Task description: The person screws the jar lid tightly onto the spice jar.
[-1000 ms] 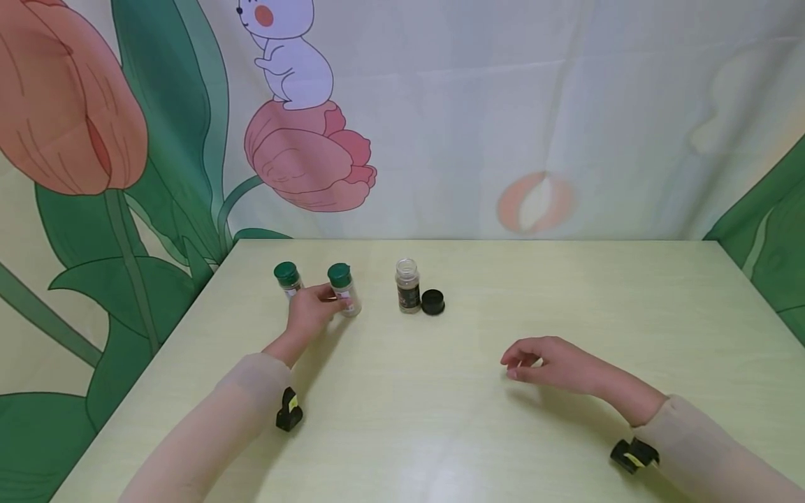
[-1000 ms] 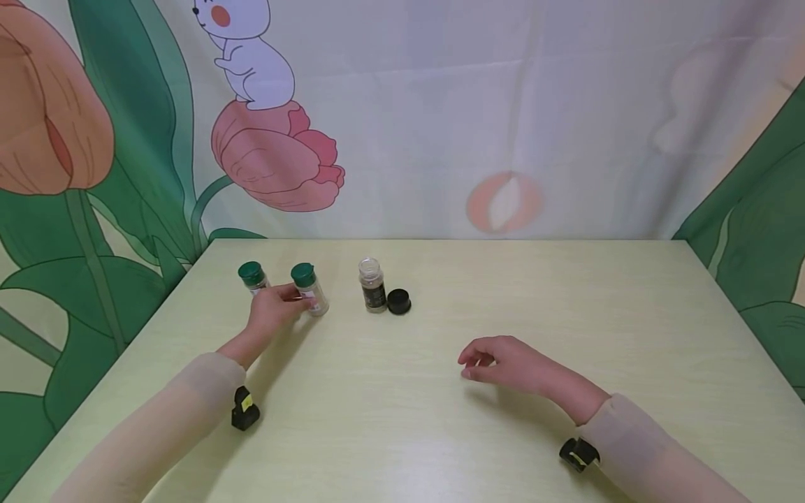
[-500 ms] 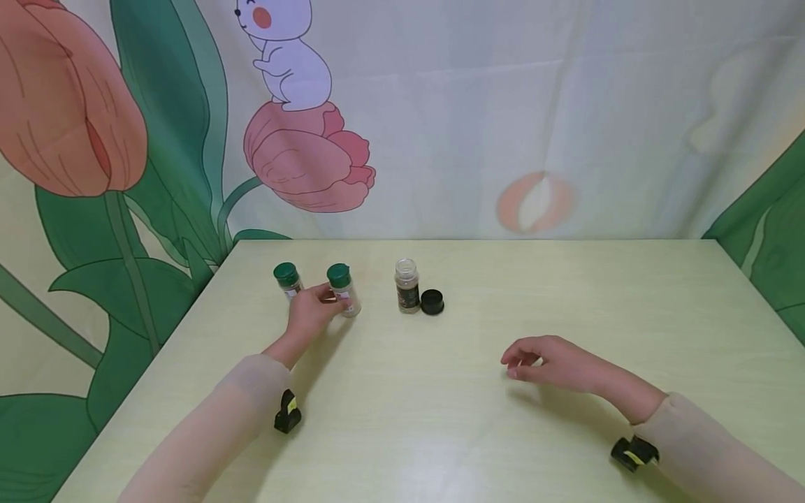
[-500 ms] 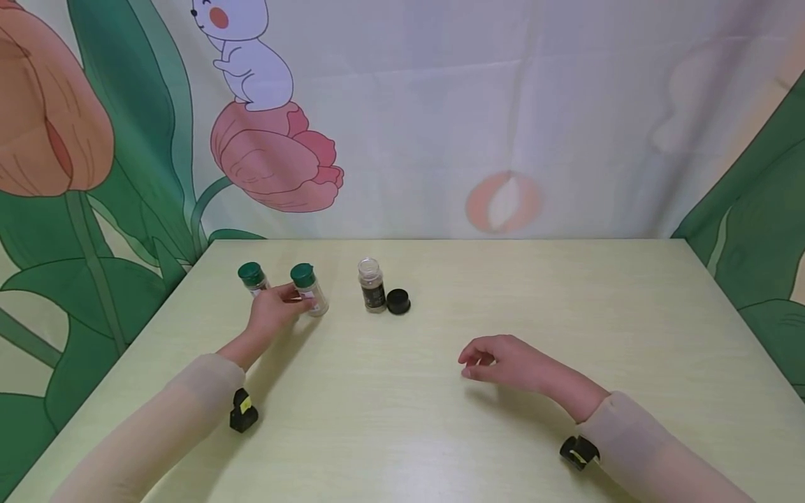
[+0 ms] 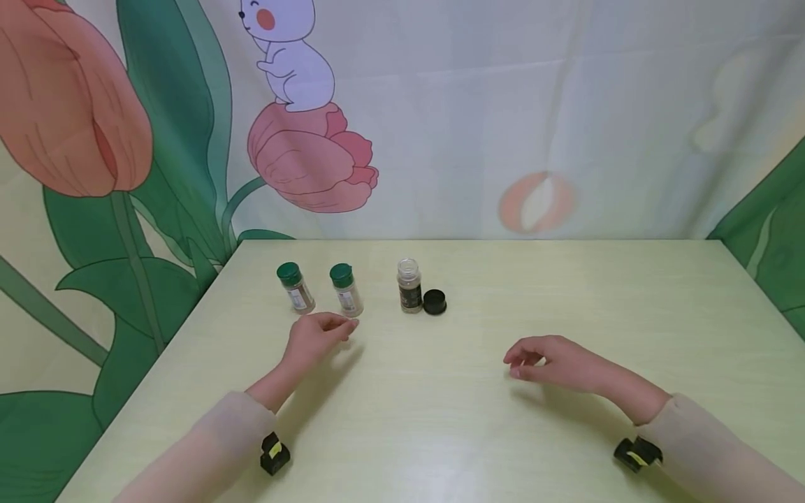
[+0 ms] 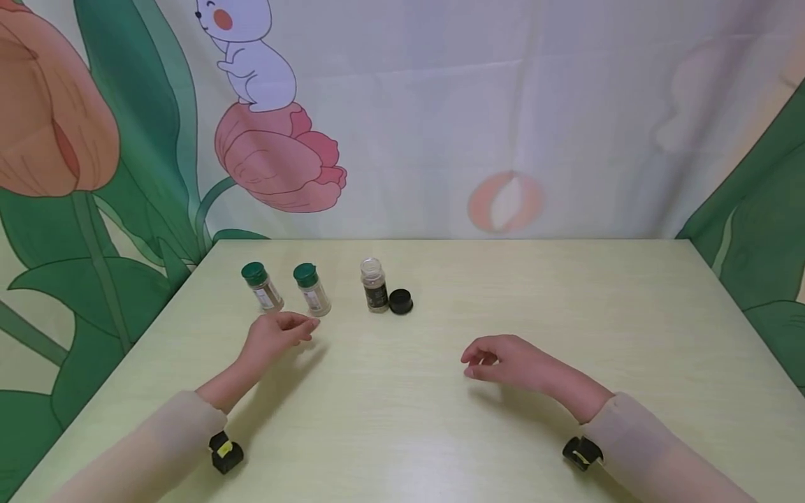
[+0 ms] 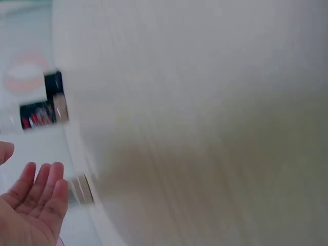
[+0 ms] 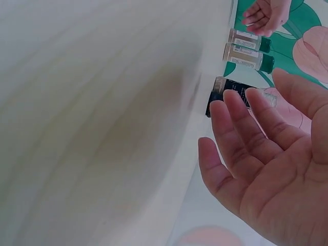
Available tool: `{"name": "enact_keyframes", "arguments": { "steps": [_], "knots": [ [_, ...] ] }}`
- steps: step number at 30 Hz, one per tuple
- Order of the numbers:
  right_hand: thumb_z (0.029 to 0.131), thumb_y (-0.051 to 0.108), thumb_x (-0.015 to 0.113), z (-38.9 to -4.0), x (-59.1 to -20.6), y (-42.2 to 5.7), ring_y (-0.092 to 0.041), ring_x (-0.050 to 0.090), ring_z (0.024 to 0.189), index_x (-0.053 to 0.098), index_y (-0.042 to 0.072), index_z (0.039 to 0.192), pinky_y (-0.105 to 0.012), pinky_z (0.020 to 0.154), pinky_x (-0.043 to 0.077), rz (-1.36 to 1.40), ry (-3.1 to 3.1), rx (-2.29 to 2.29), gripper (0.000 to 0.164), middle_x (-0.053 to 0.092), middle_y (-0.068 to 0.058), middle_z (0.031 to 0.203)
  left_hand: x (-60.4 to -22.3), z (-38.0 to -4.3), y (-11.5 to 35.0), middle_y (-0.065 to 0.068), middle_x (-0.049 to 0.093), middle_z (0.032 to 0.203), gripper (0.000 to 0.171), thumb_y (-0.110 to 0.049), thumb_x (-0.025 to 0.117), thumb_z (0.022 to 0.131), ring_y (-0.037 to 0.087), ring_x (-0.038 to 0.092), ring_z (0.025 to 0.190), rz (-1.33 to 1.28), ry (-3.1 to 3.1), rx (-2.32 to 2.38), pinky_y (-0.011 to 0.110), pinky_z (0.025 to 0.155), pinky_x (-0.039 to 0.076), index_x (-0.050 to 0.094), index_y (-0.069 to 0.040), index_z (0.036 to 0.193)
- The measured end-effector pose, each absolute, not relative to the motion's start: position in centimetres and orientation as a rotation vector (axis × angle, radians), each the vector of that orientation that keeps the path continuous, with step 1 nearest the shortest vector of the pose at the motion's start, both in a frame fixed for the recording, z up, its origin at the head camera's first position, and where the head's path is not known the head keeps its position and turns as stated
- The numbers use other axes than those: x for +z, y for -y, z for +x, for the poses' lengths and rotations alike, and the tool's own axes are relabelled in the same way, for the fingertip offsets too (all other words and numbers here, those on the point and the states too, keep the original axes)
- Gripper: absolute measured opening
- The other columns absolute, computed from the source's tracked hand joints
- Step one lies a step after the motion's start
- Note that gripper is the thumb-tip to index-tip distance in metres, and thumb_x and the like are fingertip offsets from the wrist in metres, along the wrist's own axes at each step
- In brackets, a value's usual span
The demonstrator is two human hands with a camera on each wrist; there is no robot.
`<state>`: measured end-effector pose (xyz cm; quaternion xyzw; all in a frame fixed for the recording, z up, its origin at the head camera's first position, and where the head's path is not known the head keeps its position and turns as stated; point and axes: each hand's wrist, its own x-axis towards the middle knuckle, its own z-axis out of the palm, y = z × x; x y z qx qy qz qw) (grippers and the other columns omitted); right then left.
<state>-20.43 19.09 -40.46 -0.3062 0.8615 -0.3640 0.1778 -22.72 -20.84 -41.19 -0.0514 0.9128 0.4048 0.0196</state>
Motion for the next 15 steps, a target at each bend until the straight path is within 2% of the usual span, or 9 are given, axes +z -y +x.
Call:
{"name": "enact_keyframes", "arguments": {
  "steps": [2, 5, 10, 15],
  "knots": [
    [0.101, 0.024, 0.065, -20.4, -40.5, -19.1, -0.002, 0.062, 0.097, 0.069, 0.003, 0.118, -0.024, 0.084, 0.053, -0.864, -2.434, -1.033, 0.028, 0.076, -0.002, 0.107, -41.0, -22.3, 19.7, 0.017, 0.076, 0.120, 0.035, -0.026, 0.069, 0.098, 0.030, 0.072, 0.109, -0.107, -2.783, 1.300, 0.036, 0.093, 0.057, 0.073, 0.000, 0.122],
    [0.101, 0.024, 0.065, -20.4, -40.6, -19.2, -0.002, 0.063, 0.097, 0.069, 0.003, 0.118, -0.024, 0.085, 0.053, -0.871, -2.436, -1.031, 0.028, 0.076, -0.002, 0.106, -40.7, -21.9, 18.1, 0.019, 0.068, 0.136, 0.044, -0.023, 0.069, 0.098, 0.034, 0.066, 0.126, -0.021, -2.694, 1.379, 0.046, 0.107, 0.053, 0.064, 0.001, 0.136],
    [0.101, 0.024, 0.065, -20.3, -40.5, -19.4, -0.002, 0.063, 0.096, 0.069, 0.004, 0.118, -0.024, 0.084, 0.053, -0.871, -2.443, -1.037, 0.027, 0.076, -0.001, 0.106, -40.6, -22.6, 16.4, 0.022, 0.053, 0.153, 0.063, -0.019, 0.070, 0.098, 0.037, 0.054, 0.141, 0.098, -2.599, 1.447, 0.049, 0.114, 0.047, 0.044, 0.001, 0.153],
    [0.101, 0.024, 0.065, -20.3, -40.5, -19.6, 0.001, 0.061, 0.095, 0.069, 0.004, 0.118, -0.024, 0.084, 0.053, -0.841, -2.457, -1.033, 0.027, 0.075, 0.000, 0.105, -41.0, -24.0, 15.0, 0.024, 0.045, 0.158, 0.072, -0.015, 0.070, 0.098, 0.039, 0.047, 0.146, 0.100, -2.571, 1.509, 0.050, 0.117, 0.043, 0.034, 0.002, 0.157]
  ]
}}
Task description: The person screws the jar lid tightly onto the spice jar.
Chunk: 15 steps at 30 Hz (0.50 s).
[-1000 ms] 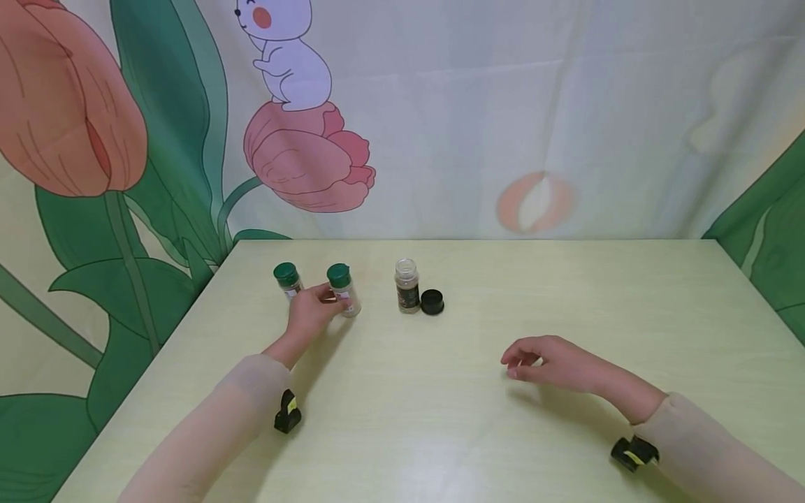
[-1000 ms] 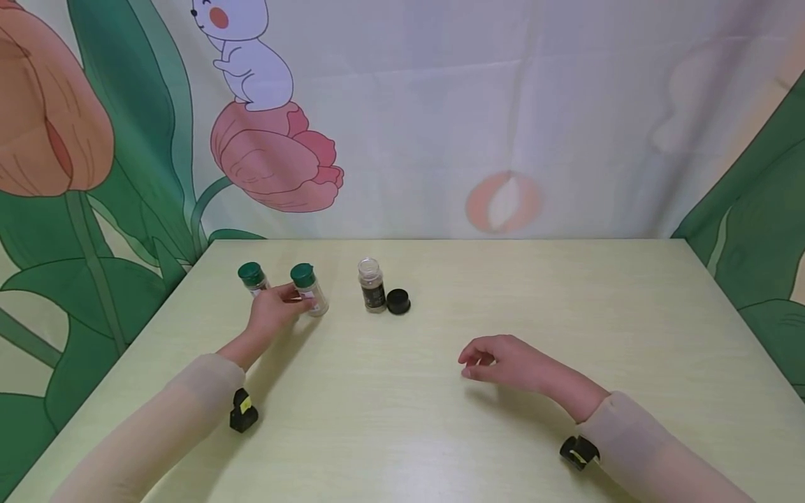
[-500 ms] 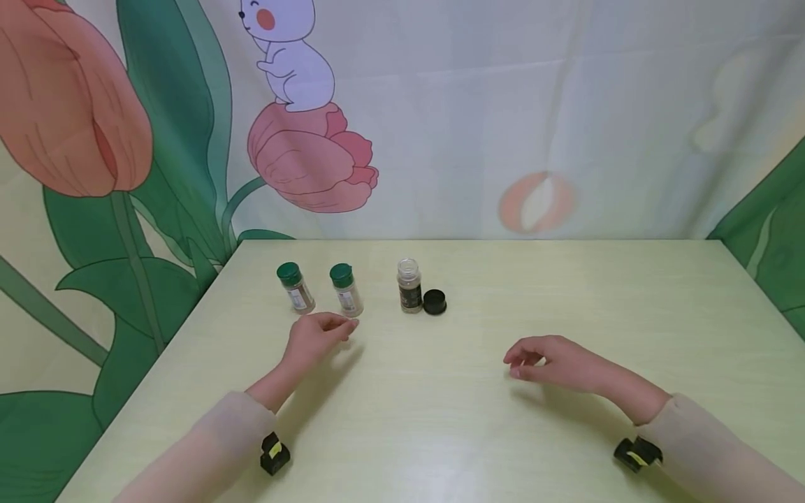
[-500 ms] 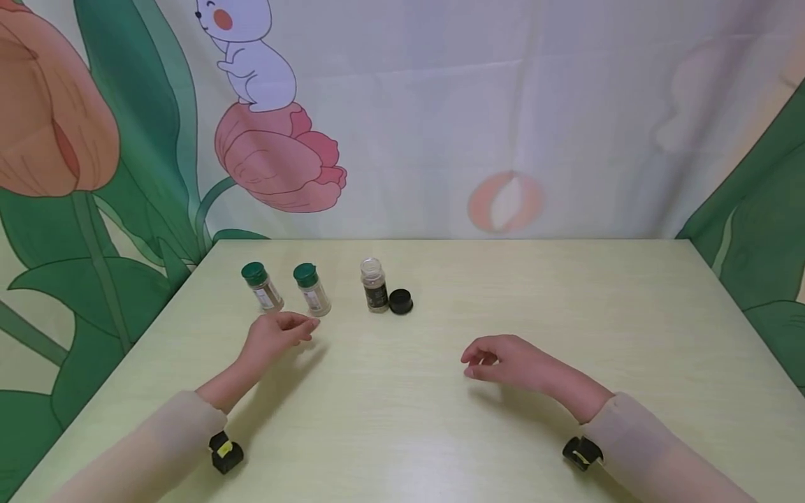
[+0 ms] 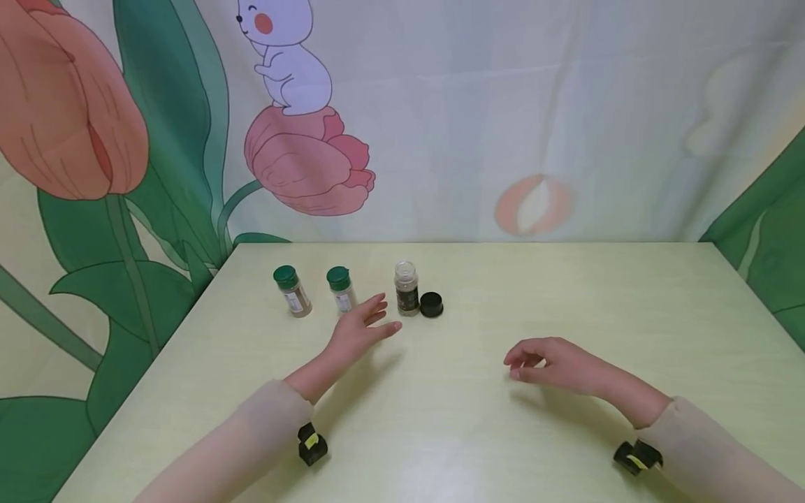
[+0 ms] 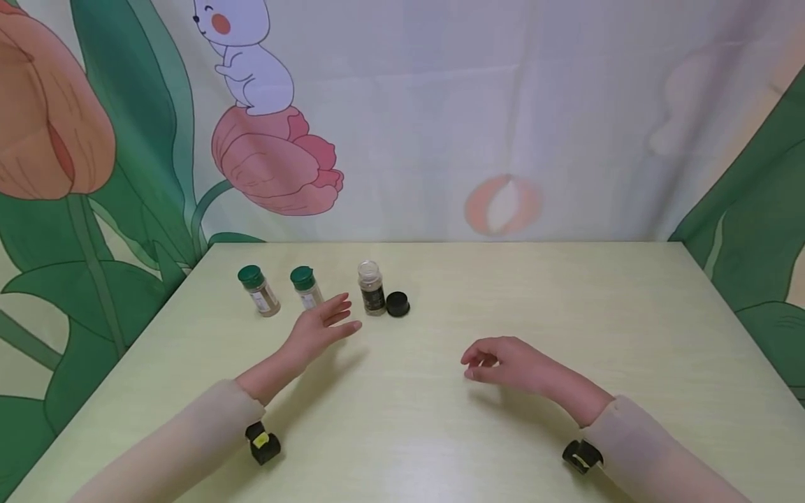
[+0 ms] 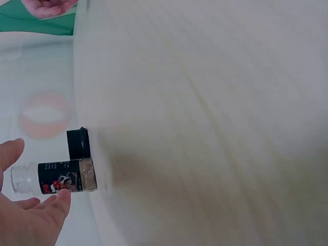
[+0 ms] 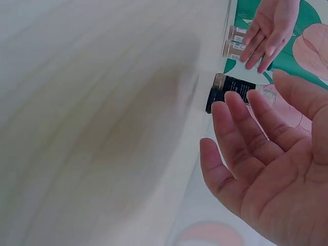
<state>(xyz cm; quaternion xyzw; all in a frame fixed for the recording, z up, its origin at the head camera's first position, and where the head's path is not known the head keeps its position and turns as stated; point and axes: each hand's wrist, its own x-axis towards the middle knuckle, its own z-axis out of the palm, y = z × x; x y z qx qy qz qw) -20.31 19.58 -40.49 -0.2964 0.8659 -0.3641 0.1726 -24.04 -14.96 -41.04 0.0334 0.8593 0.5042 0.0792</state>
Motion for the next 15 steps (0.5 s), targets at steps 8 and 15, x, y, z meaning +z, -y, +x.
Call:
{"name": "enact_keyframes", "arguments": {
  "steps": [8, 15],
  "knots": [
    [0.099, 0.026, 0.069, -21.2, -40.6, -18.4, -0.015, 0.067, 0.103, 0.065, 0.002, 0.124, -0.029, 0.085, 0.055, -0.795, -2.520, -1.072, 0.035, 0.072, -0.012, 0.119, -41.5, -26.6, 12.9, 0.023, 0.042, 0.161, 0.078, -0.014, 0.072, 0.095, 0.038, 0.045, 0.148, 0.048, -2.602, 1.563, 0.049, 0.117, 0.043, 0.031, 0.000, 0.159],
    [0.098, 0.019, 0.069, -22.8, -40.2, -16.1, -0.029, 0.068, 0.110, 0.061, -0.002, 0.131, -0.039, 0.091, 0.057, -0.733, -2.565, -1.148, 0.040, 0.068, -0.021, 0.126, -41.8, -28.4, 12.3, 0.017, 0.041, 0.163, 0.077, -0.016, 0.075, 0.094, 0.035, 0.043, 0.151, 0.004, -2.610, 1.577, 0.049, 0.122, 0.037, 0.036, -0.005, 0.159]
  ]
}}
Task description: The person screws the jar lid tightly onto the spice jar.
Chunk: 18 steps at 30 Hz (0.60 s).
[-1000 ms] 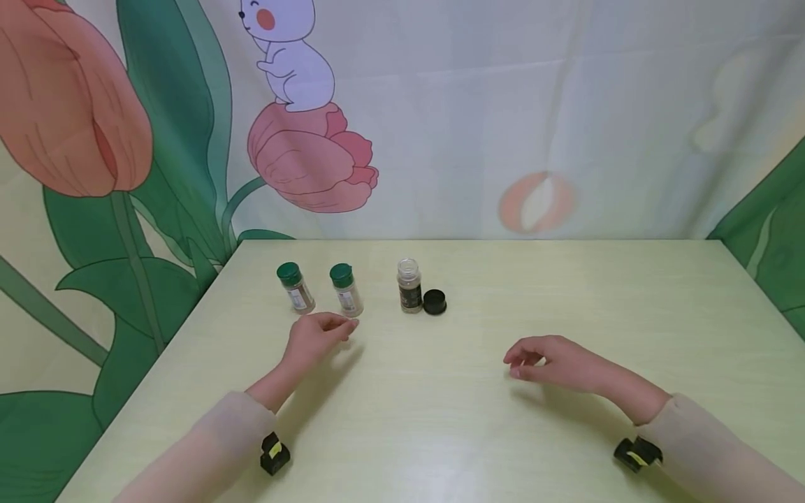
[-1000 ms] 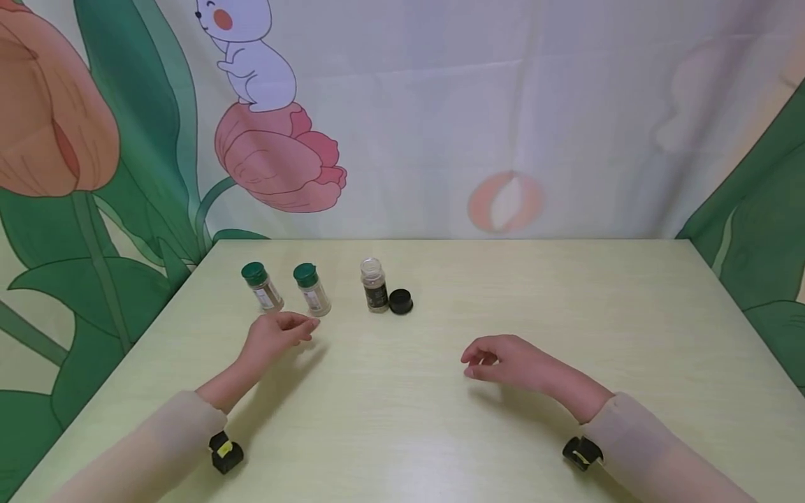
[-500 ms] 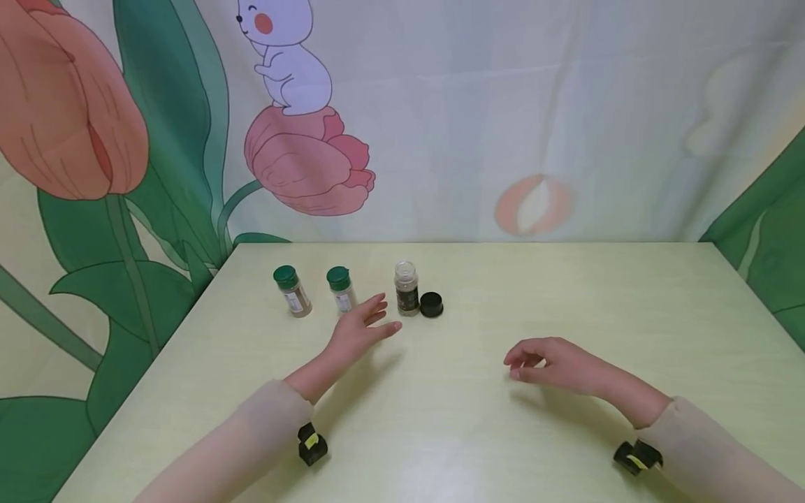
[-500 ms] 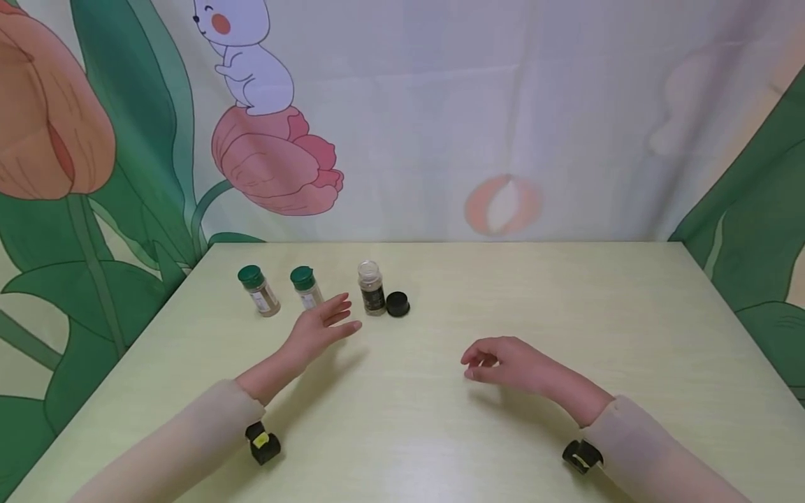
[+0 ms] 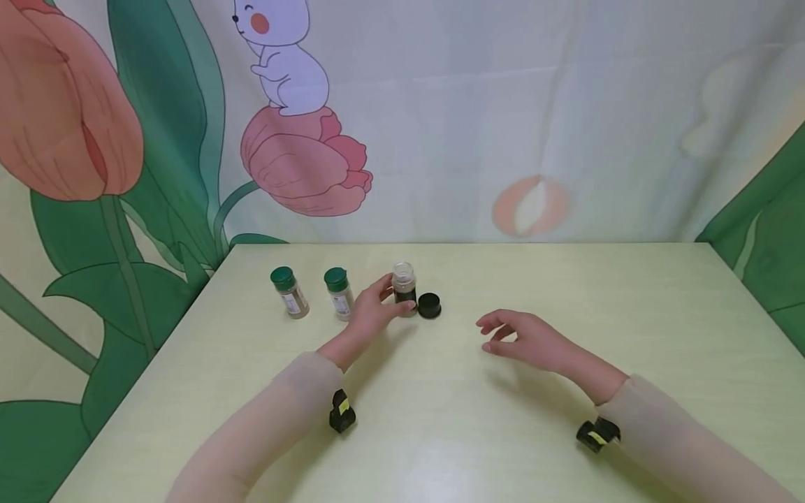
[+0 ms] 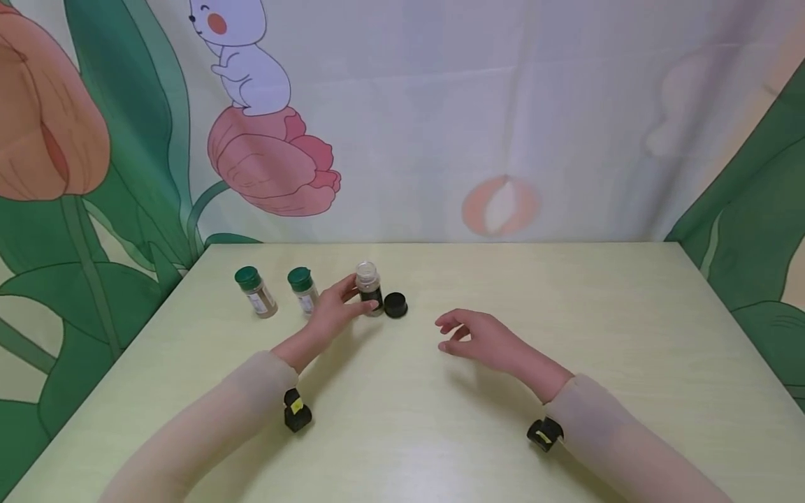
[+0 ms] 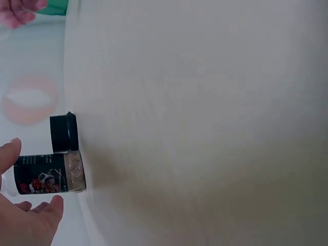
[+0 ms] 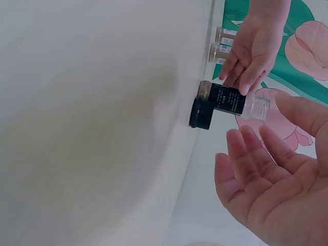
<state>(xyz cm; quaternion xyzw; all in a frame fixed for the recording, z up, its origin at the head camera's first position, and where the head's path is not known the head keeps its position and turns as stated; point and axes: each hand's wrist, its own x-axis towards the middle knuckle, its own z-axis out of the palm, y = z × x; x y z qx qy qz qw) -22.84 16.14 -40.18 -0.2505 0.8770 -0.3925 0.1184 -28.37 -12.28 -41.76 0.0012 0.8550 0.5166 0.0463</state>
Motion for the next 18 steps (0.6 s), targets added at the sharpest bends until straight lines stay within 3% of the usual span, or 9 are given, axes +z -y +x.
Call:
{"name": "enact_keyframes", "arguments": {
  "steps": [18],
  "knots": [
    [0.095, 0.017, 0.072, -27.8, -40.9, -10.9, -0.040, 0.061, 0.126, 0.051, -0.004, 0.144, -0.051, 0.103, 0.053, -0.629, -2.661, -1.180, 0.057, 0.062, -0.025, 0.139, -42.3, -29.9, 12.6, 0.017, 0.060, 0.147, 0.057, -0.018, 0.076, 0.094, 0.034, 0.054, 0.142, 0.003, -2.629, 1.550, 0.048, 0.120, 0.041, 0.056, -0.003, 0.145]
  ]
}}
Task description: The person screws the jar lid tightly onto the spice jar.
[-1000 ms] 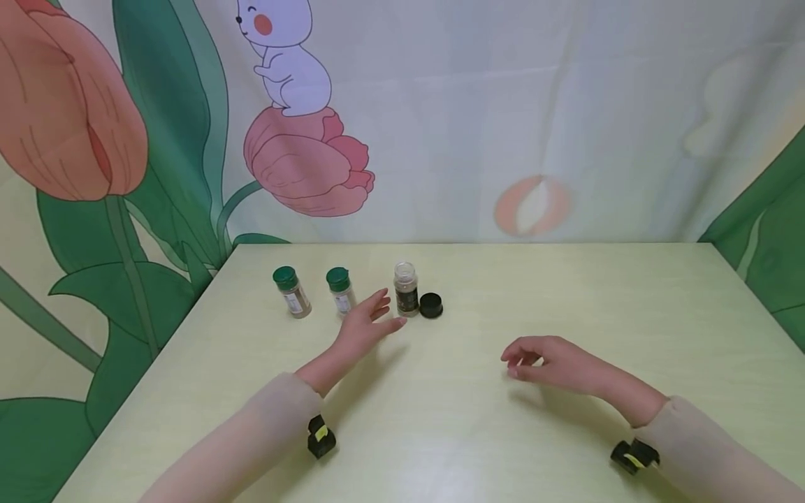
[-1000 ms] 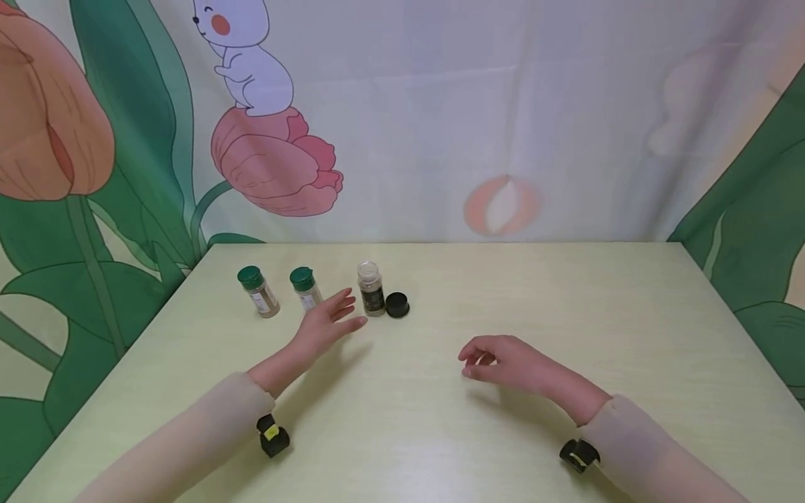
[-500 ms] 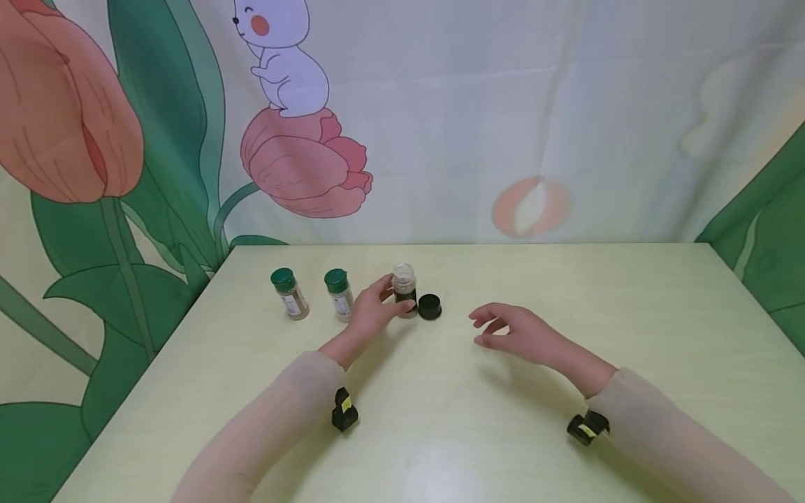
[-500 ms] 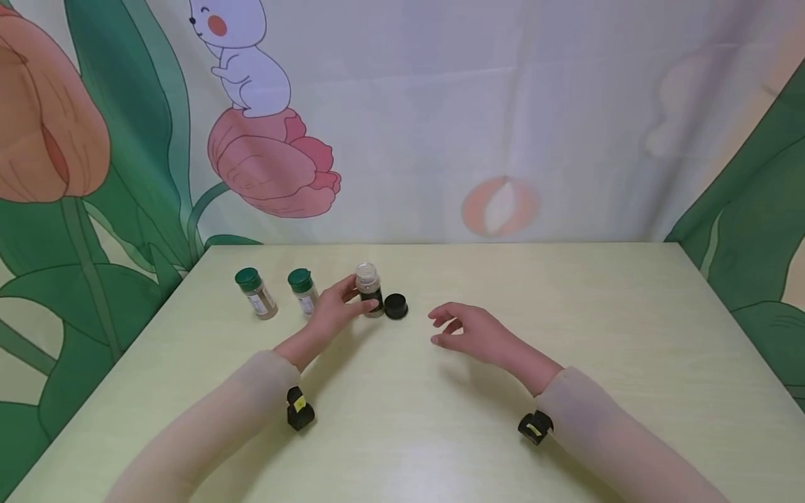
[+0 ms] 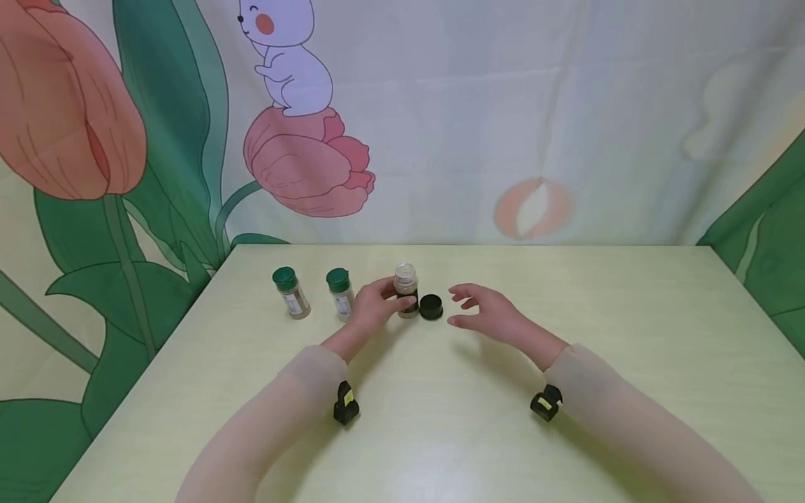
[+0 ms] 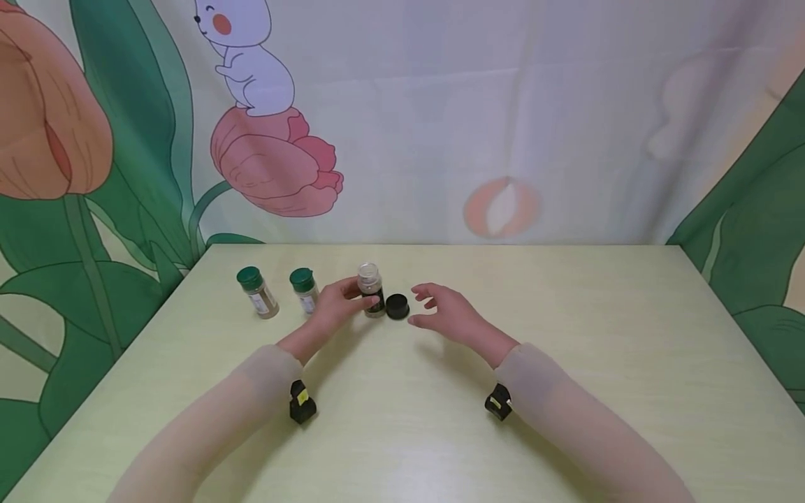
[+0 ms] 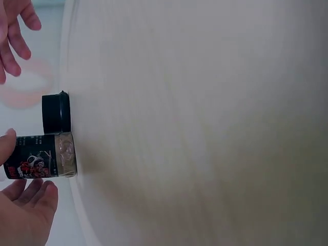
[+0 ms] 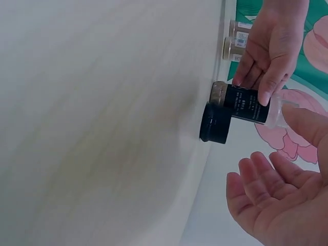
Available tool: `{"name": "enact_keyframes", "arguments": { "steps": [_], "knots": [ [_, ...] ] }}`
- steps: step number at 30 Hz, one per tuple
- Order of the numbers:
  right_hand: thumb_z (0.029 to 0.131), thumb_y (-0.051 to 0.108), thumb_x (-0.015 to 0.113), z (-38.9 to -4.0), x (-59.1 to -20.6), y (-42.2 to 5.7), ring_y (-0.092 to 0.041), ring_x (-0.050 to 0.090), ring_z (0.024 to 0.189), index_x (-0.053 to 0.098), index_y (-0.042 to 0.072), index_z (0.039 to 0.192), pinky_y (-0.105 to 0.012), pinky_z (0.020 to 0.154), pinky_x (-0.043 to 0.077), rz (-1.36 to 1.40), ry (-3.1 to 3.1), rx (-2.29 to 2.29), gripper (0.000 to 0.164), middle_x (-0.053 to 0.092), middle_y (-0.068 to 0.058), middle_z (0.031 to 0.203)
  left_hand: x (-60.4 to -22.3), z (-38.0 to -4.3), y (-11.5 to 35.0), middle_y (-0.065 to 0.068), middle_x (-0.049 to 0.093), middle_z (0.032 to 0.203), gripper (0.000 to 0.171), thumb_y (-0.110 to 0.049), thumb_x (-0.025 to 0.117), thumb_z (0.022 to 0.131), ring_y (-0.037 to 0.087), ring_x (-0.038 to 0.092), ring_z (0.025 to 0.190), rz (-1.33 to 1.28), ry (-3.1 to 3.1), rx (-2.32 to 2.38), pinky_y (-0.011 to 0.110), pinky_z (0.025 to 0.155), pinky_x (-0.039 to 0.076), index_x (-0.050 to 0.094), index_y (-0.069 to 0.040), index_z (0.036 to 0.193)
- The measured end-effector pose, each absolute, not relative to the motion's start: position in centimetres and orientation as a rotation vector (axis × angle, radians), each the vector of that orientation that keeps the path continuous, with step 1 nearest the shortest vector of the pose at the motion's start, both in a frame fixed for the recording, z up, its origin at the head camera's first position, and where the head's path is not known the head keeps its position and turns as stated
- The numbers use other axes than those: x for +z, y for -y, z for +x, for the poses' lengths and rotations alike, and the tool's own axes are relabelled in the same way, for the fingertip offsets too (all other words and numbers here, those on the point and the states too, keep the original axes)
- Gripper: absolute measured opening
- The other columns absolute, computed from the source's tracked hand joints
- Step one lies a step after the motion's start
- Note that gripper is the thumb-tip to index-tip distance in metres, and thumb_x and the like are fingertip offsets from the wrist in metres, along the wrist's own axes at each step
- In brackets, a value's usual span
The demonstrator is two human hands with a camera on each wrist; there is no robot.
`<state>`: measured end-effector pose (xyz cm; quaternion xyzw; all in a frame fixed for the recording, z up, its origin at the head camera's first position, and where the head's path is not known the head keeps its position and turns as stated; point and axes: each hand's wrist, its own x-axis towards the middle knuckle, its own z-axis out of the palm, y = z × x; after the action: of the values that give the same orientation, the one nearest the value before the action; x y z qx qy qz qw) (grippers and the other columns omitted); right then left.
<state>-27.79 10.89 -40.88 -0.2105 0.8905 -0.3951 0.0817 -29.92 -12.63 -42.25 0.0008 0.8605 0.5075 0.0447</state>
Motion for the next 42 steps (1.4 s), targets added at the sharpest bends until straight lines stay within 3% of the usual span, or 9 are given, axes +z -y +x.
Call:
{"name": "enact_keyframes", "arguments": {
  "steps": [15, 42],
  "knots": [
    [0.092, 0.015, 0.076, -31.4, -41.0, -8.2, -0.041, 0.057, 0.133, 0.046, -0.004, 0.149, -0.049, 0.111, 0.048, -0.534, -2.603, -1.034, 0.068, 0.057, -0.025, 0.145, -42.2, -30.2, 12.7, 0.016, 0.067, 0.139, 0.050, -0.021, 0.077, 0.093, 0.032, 0.063, 0.132, -0.016, -2.625, 1.534, 0.045, 0.113, 0.049, 0.063, -0.003, 0.138],
    [0.087, 0.015, 0.078, -33.8, -42.4, -7.1, -0.038, 0.063, 0.122, 0.061, -0.007, 0.130, -0.046, 0.108, 0.049, -0.590, -2.619, -0.878, 0.051, 0.068, -0.024, 0.131, -42.3, -30.4, 13.0, 0.014, 0.067, 0.138, 0.050, -0.020, 0.078, 0.092, 0.030, 0.063, 0.133, 0.007, -2.639, 1.499, 0.043, 0.112, 0.049, 0.064, -0.005, 0.138]
  ]
}}
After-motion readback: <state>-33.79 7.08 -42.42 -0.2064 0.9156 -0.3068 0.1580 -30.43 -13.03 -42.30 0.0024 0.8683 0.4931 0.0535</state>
